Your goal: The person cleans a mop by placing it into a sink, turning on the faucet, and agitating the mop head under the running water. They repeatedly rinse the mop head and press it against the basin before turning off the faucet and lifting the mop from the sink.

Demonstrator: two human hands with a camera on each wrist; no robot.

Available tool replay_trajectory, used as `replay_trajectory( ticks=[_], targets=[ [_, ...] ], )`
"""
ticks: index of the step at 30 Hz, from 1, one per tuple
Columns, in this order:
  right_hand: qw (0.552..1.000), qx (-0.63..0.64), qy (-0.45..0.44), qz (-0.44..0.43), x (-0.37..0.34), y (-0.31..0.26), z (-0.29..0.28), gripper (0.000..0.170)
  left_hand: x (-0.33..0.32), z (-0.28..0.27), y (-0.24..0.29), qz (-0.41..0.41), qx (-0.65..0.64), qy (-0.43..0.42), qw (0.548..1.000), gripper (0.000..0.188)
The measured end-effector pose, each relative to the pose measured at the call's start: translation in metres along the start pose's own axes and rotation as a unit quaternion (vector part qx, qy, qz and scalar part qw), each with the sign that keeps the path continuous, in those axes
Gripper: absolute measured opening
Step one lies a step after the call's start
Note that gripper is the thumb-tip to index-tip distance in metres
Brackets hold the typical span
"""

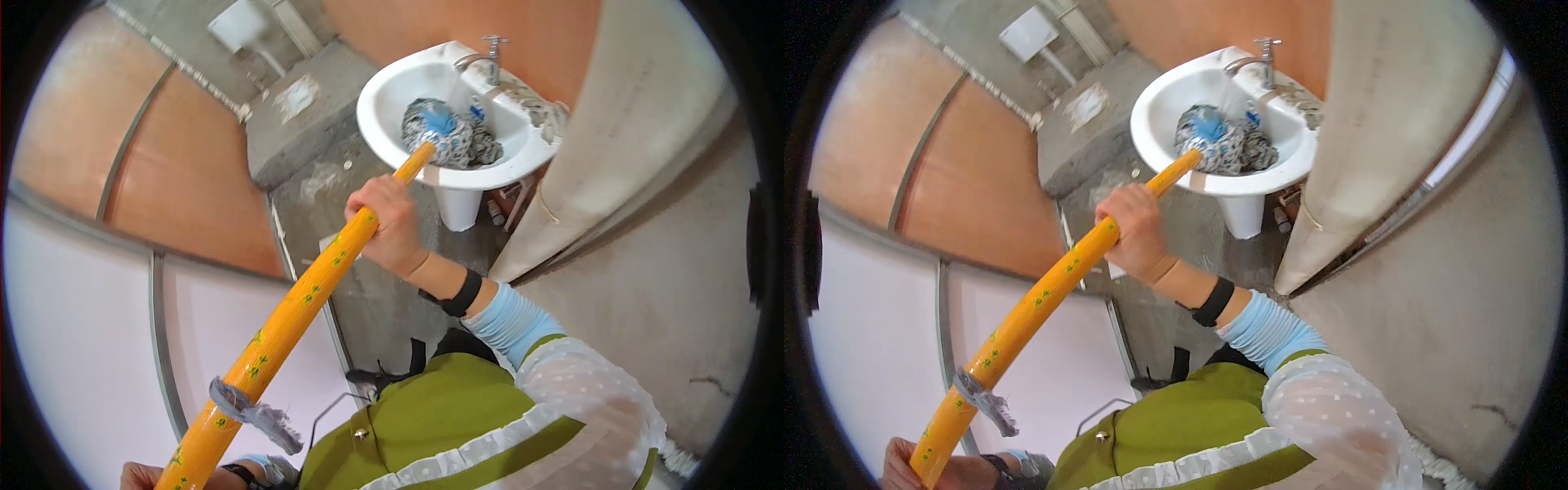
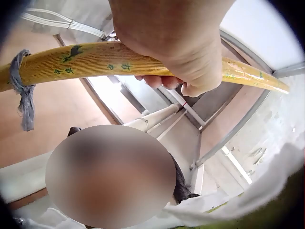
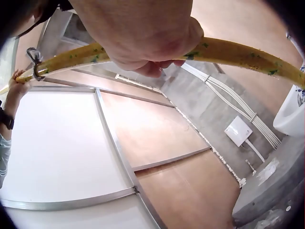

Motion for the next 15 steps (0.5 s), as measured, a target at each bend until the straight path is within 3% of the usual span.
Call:
replay_trajectory(
  ticks=[1,3,5,8,12,14,15],
  targets=[
    [1.0,0.015,-0.018,0.006,0.001,0.0,0.0,0.013,-0.001,-0.003,0.001,-0.004,0.021,0.011,1.0,0.024],
    [0.999,-0.003,-0.043,0.024,0.0,0.001,0.004,0.017,0.001,-0.012,0.005,-0.045,0.004,-0.048,0.998,0.022],
    [0.995,0.054,-0.033,0.071,-0.006,0.014,0.014,0.017,0.002,-0.029,0.024,-0.112,0.038,-0.003,0.993,0.023],
    [0.996,0.035,-0.068,0.055,-0.001,0.013,0.023,0.017,-0.009,-0.089,0.07,-0.041,0.19,0.118,0.974,0.023],
    [0.994,-0.021,-0.107,0.02,-0.003,0.009,0.032,0.015,-0.012,-0.107,0.045,-0.03,0.27,0.175,0.946,0.023],
    [0.993,-0.028,-0.117,0.021,-0.006,0.009,0.038,0.016,-0.013,-0.088,0.013,-0.087,0.161,0.147,0.972,0.022],
    [0.992,-0.034,-0.122,0.018,-0.007,0.007,0.042,0.017,-0.019,-0.097,0.014,-0.086,0.165,0.156,0.97,0.022]
  ],
)
Point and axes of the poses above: each hand's wrist, its own x-axis towards the middle knuckle, its own z-axis out of the palm, y = z × x, the point moved 4 cm from there along x, towards the middle knuckle, and after that the axes turned 12 degrees about x, right-handed, at the moved point
